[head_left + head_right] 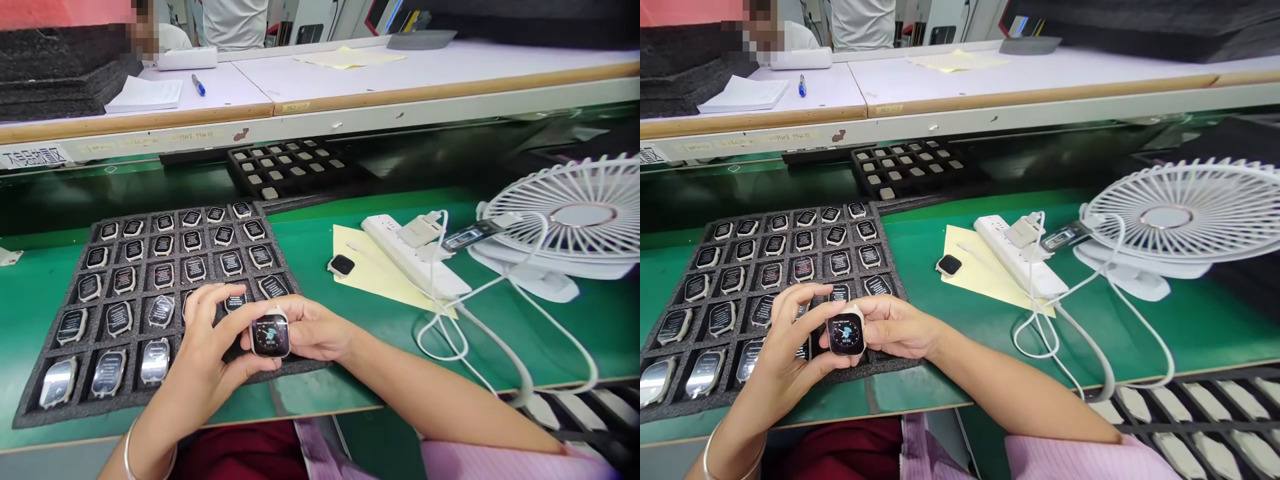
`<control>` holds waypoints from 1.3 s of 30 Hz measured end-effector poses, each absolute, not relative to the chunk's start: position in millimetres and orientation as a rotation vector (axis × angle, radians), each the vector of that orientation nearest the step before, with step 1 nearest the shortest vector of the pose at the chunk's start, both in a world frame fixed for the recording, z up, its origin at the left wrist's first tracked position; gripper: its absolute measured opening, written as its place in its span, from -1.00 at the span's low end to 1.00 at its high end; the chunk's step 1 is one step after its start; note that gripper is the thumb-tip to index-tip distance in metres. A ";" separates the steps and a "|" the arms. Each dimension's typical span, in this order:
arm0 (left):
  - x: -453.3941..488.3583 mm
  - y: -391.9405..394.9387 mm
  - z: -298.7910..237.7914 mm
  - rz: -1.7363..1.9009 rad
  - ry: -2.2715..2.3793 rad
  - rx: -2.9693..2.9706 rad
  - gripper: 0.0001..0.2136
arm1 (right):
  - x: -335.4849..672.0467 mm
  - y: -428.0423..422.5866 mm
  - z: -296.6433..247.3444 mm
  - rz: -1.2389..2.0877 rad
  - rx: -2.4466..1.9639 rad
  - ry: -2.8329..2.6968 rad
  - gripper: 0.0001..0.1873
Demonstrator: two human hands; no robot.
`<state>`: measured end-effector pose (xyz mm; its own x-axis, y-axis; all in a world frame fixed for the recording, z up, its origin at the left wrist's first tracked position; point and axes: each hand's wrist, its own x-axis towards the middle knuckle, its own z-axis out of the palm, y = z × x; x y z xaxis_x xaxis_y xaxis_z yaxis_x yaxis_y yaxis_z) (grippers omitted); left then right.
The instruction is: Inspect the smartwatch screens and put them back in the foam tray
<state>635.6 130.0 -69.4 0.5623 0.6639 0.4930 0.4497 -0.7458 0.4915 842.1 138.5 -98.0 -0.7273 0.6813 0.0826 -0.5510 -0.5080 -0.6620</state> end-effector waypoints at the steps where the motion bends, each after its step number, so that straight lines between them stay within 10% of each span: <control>1: 635.9 129.8 -69.4 0.966 0.911 2.485 -0.56 | 841.9 138.8 -98.0 2.234 -0.239 -0.884 -0.54; 39: 638.4 128.8 -73.2 0.970 0.908 2.399 -0.55 | 842.0 139.7 -100.3 2.237 -0.230 -0.898 -0.56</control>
